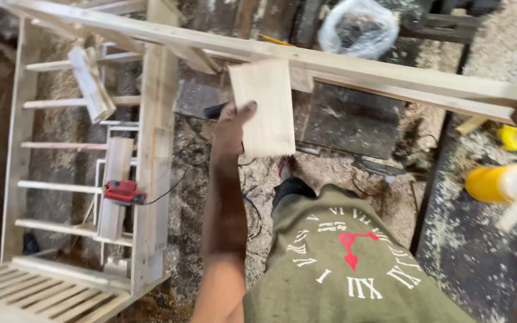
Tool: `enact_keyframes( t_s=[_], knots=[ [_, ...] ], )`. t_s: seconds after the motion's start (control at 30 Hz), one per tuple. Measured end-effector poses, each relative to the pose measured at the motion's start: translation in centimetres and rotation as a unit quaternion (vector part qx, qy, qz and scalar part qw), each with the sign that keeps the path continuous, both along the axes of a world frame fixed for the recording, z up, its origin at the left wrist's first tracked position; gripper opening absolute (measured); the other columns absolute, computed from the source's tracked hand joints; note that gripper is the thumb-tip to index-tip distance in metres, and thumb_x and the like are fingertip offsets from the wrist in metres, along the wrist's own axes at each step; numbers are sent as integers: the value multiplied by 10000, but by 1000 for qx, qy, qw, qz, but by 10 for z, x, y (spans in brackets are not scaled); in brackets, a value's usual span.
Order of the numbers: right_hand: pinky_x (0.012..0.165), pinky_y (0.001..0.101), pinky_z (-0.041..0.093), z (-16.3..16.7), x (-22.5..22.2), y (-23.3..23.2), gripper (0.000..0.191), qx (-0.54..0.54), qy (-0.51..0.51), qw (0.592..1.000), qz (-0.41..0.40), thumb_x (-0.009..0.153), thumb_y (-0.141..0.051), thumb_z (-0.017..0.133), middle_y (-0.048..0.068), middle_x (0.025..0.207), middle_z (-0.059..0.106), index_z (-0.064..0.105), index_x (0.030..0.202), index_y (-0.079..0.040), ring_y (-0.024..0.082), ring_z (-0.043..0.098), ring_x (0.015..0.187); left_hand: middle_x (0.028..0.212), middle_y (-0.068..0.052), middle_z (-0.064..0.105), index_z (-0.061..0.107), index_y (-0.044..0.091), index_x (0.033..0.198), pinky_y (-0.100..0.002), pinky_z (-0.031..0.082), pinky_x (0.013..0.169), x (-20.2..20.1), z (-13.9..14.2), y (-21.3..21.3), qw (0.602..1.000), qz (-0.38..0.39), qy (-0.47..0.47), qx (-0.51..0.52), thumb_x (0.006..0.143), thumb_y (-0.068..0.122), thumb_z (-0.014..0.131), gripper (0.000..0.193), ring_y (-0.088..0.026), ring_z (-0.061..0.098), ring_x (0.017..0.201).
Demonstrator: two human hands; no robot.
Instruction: The person hammers nails into a slatted wooden furniture frame, holding long wood rails and slats in place with one hand while driving nails with a hammer in the other. They reposition rails, add small wood blocks, and continue nailing along the frame.
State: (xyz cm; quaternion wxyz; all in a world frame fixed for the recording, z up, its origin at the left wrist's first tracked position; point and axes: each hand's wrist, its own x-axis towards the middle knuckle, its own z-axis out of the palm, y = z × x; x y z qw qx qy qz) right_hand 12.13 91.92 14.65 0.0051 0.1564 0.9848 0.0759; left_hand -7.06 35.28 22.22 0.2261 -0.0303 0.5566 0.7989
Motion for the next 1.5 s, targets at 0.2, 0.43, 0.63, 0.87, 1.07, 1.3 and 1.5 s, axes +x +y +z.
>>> enact_keyframes(
  t_s=[0.2, 0.43, 0.63, 0.87, 1.07, 1.3, 1.5],
  knots=[
    [738, 435, 573, 11, 5, 15, 345, 46, -16, 999, -18, 892, -336, 696, 33, 997, 766, 737, 1231, -288, 245, 732, 892, 1068, -129, 786, 738, 58, 1143, -353, 586, 867, 49, -43, 84, 837, -265, 216, -428, 889, 189, 822, 298, -224, 751, 969],
    [936, 554, 486, 34, 3, -8, 535, -5, -11, 999, -35, 772, -359, 793, 23, 1147, 759, 734, 1303, -326, 260, 704, 1022, 1220, -91, 745, 670, 101, 1266, -324, 622, 968, 57, -114, 191, 886, -289, 312, -183, 882, 113, 818, 412, -195, 725, 1111],
    [1079, 675, 282, 54, 10, -22, 567, -82, -16, 995, -50, 780, -511, 881, 23, 1116, 758, 738, 1312, -376, 282, 632, 1093, 1255, -108, 742, 656, 102, 1327, -355, 576, 1053, 49, -155, 255, 897, -313, 282, -138, 917, 122, 791, 432, -210, 701, 1170],
    [1009, 573, 395, 61, 8, -24, 640, -128, -78, 985, -83, 784, -563, 874, 56, 1088, 759, 701, 1375, -389, 293, 626, 968, 1251, -120, 728, 583, 61, 1380, -330, 557, 1023, 33, -136, 268, 849, -352, 280, -276, 870, 165, 821, 573, -206, 710, 1126],
    [687, 393, 636, 59, -23, -15, 656, -203, -194, 945, -167, 801, -322, 839, 79, 1094, 791, 666, 1433, -346, 295, 752, 818, 1220, -110, 762, 624, 61, 1344, -324, 591, 1002, 27, -135, 273, 865, -364, 251, -238, 845, 166, 829, 549, -203, 743, 1099],
    [789, 442, 640, 58, -28, -27, 573, -95, -193, 976, -40, 849, -575, 792, 34, 1022, 822, 728, 1382, -376, 256, 786, 819, 1298, -129, 716, 626, 72, 1362, -383, 545, 1019, 24, -135, 272, 867, -319, 300, -237, 841, 272, 849, 601, -252, 686, 1193],
    [733, 370, 634, 36, -33, -17, 585, -124, -115, 986, -4, 808, -441, 870, 103, 983, 795, 740, 1330, -213, 225, 765, 792, 1291, -132, 717, 596, 61, 1373, -366, 554, 1052, 20, -125, 270, 874, -310, 302, -221, 851, 238, 829, 598, -245, 699, 1201]
  ],
)
